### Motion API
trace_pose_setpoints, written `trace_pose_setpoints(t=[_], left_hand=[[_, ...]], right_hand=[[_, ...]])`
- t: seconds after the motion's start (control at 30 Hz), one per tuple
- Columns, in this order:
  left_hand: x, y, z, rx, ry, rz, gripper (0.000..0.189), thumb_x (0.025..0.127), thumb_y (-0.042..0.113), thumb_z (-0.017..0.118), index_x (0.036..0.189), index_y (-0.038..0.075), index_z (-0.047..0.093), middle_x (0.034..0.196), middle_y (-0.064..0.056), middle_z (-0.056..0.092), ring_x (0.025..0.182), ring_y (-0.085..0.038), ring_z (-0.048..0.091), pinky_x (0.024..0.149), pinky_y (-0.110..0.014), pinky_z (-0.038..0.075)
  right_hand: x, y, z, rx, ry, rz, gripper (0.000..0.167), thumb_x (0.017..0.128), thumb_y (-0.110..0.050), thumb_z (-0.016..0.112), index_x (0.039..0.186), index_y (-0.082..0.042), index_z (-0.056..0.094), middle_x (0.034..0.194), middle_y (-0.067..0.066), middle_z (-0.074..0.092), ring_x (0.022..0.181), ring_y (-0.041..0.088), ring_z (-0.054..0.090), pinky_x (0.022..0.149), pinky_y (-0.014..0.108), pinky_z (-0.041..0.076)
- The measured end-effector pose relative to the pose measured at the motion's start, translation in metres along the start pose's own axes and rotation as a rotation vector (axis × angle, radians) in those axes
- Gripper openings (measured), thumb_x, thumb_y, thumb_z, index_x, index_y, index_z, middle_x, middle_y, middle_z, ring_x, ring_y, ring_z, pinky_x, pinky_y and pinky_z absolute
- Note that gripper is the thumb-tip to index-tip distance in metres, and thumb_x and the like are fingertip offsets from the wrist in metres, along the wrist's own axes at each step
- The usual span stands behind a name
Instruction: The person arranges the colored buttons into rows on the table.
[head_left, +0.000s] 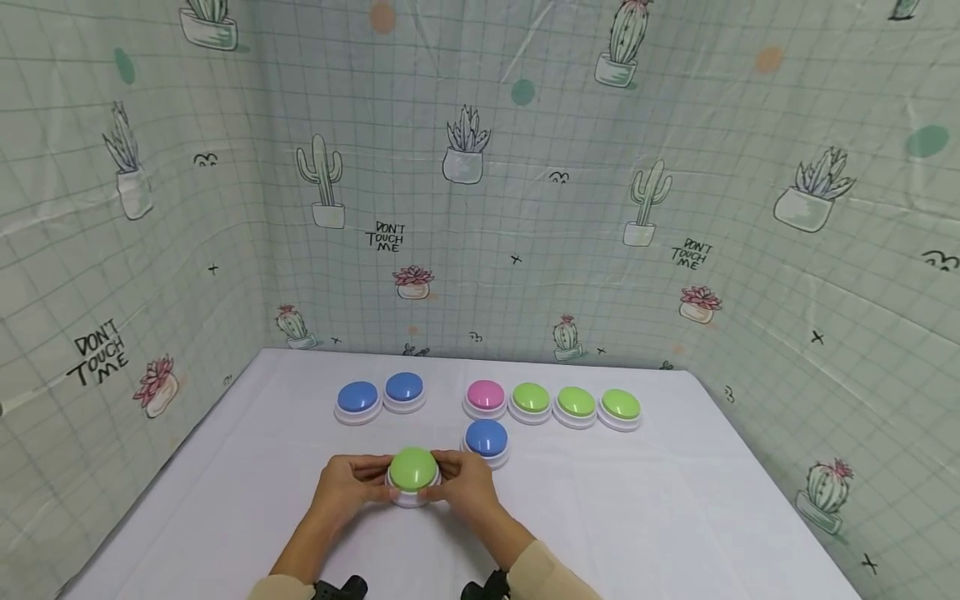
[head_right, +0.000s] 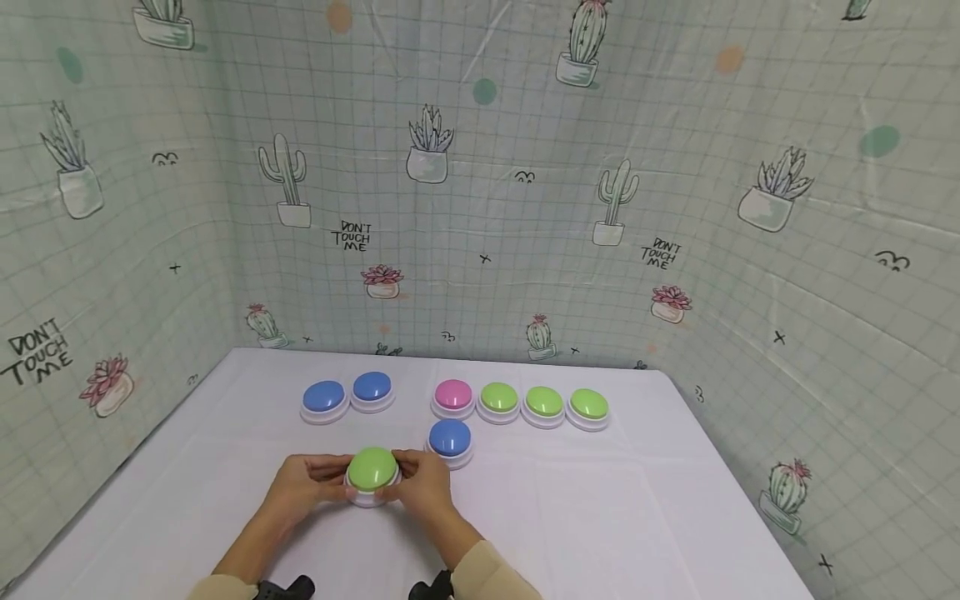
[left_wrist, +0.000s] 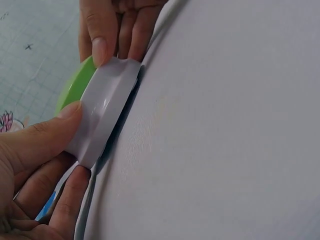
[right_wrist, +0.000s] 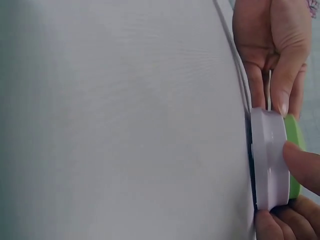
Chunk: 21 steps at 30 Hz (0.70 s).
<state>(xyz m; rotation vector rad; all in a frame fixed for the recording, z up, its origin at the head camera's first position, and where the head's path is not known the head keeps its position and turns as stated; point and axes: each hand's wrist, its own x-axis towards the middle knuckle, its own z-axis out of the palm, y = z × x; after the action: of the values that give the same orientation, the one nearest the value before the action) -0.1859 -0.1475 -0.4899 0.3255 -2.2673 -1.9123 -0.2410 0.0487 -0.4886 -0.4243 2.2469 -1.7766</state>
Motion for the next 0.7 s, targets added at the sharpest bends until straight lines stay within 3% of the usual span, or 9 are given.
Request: trace_pose_setpoints(t=[0.33,0.7], left_hand=[[-0.013,0.002,0.033,0.031,-0.044,0.037,0.054,0.059,-0.013,0.095,0.11,-0.009,0.077,0.107,-0.021,0.078,0.101,-0.029,0.076,0.082,-0.026,0.064],[-0.019,0.0,0.067,0.004,-0.164,0.101,0.048,0.066,-0.013,0.092,0.11,-0.012,0.076,0.106,-0.024,0.077,0.099,-0.032,0.076,0.082,-0.027,0.064]], right_hand=[[-0.024,0.005,-0.04,0.025,-0.037,-0.008,0.062,0.07,0.015,0.087,0.129,0.011,0.067,0.13,0.028,0.068,0.128,0.04,0.063,0.105,0.042,0.055],[-0.041,0.016,-0.081,0.027,-0.054,0.021,0.065,0.068,0.016,0.086,0.13,0.011,0.067,0.13,0.026,0.069,0.128,0.04,0.063,0.106,0.041,0.054]])
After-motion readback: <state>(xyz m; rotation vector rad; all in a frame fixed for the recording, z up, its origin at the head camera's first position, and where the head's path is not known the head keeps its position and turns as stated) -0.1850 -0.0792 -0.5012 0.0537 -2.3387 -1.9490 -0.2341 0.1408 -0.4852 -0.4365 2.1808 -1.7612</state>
